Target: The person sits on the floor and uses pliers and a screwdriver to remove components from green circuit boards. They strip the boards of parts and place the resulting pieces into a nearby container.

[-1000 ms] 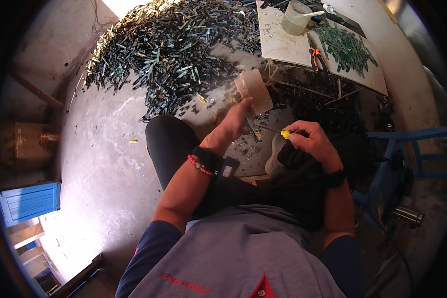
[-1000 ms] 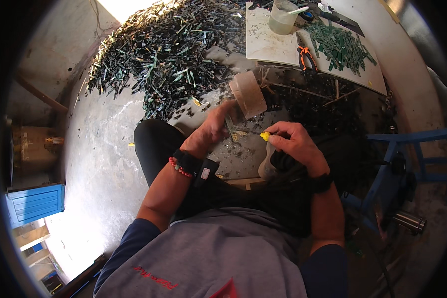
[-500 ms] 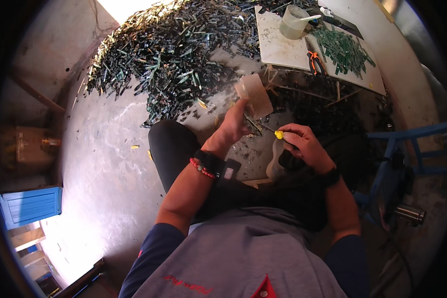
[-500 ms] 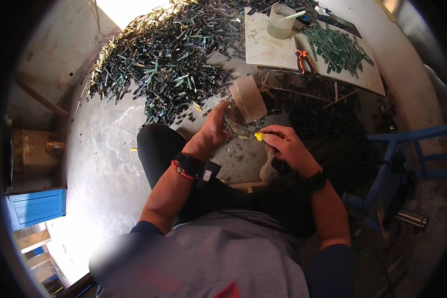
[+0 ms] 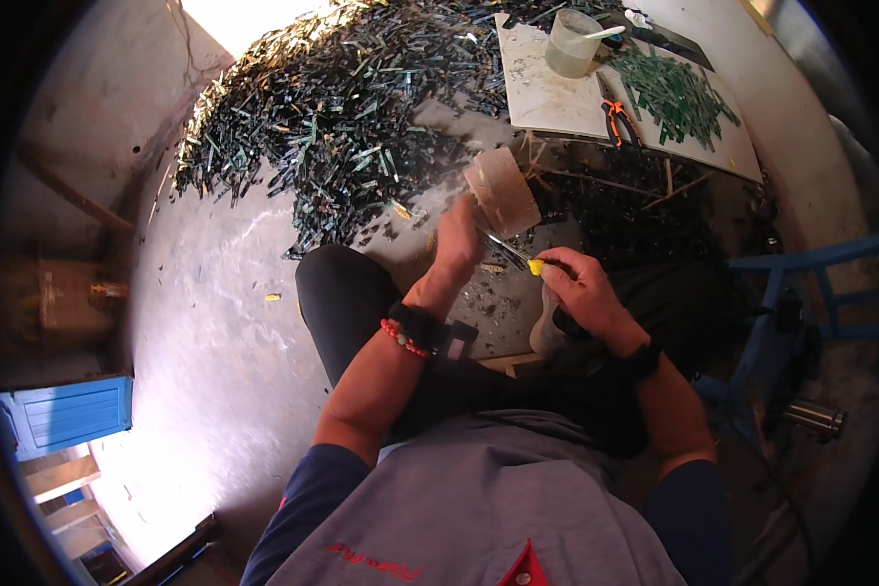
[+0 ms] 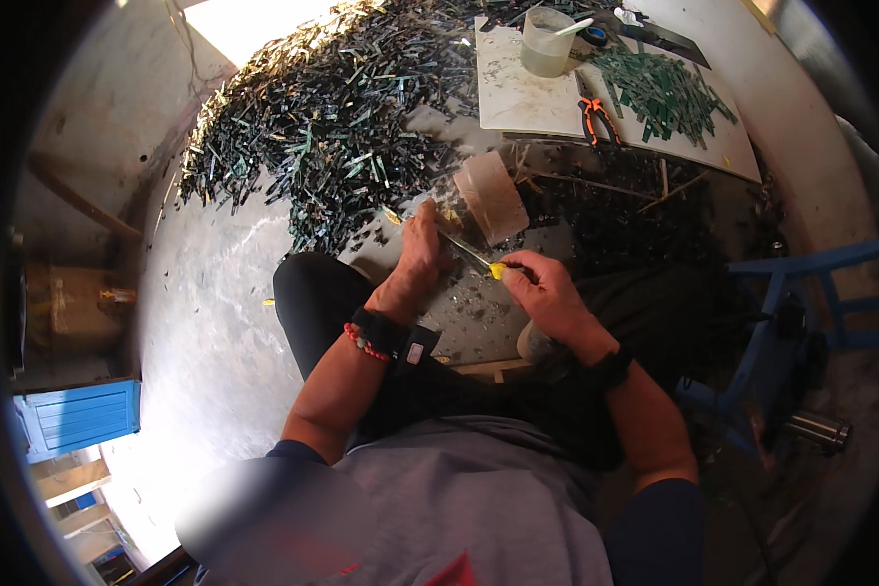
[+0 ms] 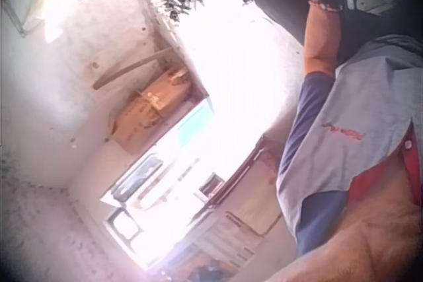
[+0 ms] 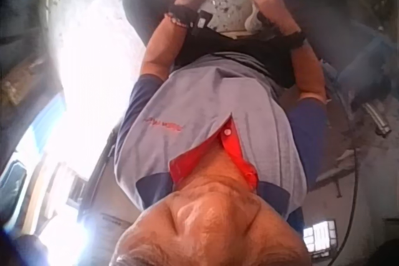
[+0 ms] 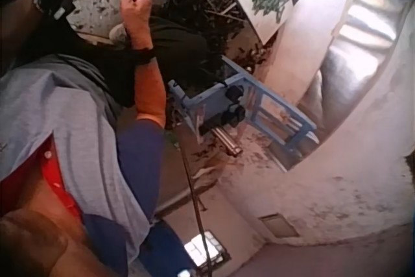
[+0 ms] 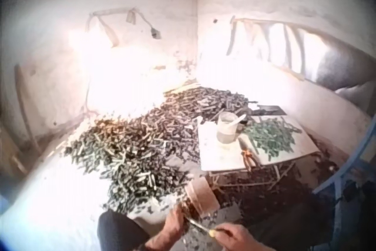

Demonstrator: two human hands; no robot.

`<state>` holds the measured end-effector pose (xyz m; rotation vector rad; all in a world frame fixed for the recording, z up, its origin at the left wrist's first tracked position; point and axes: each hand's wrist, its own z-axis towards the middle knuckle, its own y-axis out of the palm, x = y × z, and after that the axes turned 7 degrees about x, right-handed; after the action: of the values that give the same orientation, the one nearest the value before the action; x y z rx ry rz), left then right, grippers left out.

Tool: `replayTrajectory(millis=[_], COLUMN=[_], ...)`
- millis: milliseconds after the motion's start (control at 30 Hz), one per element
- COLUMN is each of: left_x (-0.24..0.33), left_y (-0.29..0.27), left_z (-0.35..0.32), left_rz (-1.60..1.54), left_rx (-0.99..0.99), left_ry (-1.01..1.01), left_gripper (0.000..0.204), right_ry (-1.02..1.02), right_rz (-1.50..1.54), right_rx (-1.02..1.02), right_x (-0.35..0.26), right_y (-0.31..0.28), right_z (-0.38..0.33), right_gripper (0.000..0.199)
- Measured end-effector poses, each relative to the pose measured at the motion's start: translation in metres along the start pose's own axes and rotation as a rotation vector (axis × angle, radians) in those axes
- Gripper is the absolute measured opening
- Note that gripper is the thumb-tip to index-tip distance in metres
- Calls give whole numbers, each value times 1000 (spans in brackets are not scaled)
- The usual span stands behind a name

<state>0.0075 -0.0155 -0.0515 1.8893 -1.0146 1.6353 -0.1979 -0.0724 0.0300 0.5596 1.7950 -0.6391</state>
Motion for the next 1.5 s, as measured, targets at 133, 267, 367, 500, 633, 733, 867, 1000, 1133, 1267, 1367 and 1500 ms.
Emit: replayTrajectory(millis=[133, 267, 367, 500, 633, 733, 867, 1000, 1133, 1267, 1367, 1500], left_x=[-34, -43, -2, 10, -14, 2, -8, 5, 0, 9, 2, 21], left_y=[1, -3, 0, -3, -4, 2, 0, -1, -1, 5, 5, 4], left_z=[18, 21, 7, 0, 10, 3, 9, 9, 13, 11, 13, 2], left_rz=[65, 126, -91, -12, -31, -208, -197, -436, -420, -501, -546, -475], left_rx=[96, 79, 47, 44, 78, 106, 116, 111, 131, 162, 158, 95], left_ry=[85, 234, -36, 22, 126, -100, -104, -283, -180, -239, -246, -201], left_gripper=[19, 16, 17, 30, 44, 44, 45, 45, 45, 45, 45, 45], right_ry=[-66, 162, 337, -33, -427, -522, -179, 416, 243, -465, -631, -389], right_rz=[-42, 241, 539, 199, -303, -588, 14, 642, 536, -324, -694, -239], right_rx=[46, -23, -103, 16, 228, 357, 176, -34, 10, 326, 439, 277], right_x=[7, 4, 1, 18, 9, 2, 21, -8, 2, 7, 2, 7], right_y=[10, 11, 2, 13, 28, 38, 36, 22, 25, 38, 45, 38], right_z=[2, 2, -1, 3, -4, -13, -2, -1, 1, 1, -8, 0], right_gripper=[21, 22, 21, 22, 22, 19, 21, 18, 18, 19, 27, 24])
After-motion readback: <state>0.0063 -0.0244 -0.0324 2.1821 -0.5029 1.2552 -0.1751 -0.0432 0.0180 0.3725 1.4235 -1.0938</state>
